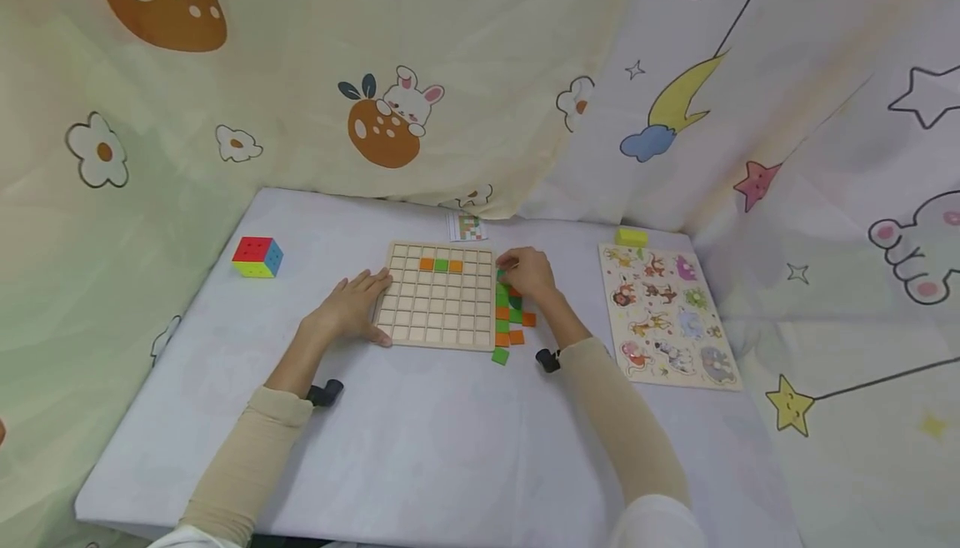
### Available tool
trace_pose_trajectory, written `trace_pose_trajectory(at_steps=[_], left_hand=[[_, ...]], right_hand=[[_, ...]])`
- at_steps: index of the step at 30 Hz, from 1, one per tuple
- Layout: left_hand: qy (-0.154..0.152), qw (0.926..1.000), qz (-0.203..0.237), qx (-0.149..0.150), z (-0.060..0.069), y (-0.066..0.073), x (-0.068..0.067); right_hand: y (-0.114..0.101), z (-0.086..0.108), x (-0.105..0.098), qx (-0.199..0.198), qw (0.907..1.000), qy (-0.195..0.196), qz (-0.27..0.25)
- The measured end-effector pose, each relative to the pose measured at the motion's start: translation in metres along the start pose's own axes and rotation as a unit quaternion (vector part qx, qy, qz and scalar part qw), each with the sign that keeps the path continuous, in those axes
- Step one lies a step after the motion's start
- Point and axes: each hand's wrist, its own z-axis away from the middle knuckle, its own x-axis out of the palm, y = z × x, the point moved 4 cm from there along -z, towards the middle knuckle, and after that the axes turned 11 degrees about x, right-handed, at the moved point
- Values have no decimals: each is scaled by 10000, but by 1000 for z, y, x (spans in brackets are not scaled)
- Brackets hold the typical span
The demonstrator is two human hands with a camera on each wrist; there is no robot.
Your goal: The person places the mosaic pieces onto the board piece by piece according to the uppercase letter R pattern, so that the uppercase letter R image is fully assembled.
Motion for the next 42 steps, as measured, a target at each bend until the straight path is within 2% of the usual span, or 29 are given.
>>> trace_pose_trajectory(at_steps=[10, 16, 22, 28, 35, 42], left_hand=[[-13, 10000, -2, 16, 0, 0, 0], [14, 10000, 9, -12, 1, 0, -2], [8, 10000, -9, 3, 2, 0, -3], [15, 10000, -21, 3, 2, 3, -4], [4, 10000, -37, 20, 3, 4, -4], [-3, 10000, -62, 31, 2, 5, -4]], right_hand=[[2, -1, -1, -106, 9996, 230, -96], [-2, -1, -7, -112, 9989, 255, -365], [-10, -4, -8, -353, 9972, 393, -520], [-22, -7, -2, -494, 9964, 302, -612], [-25, -11, 10, -425, 9954, 142, -851], [-30, -15, 19, -386, 9959, 128, -803]])
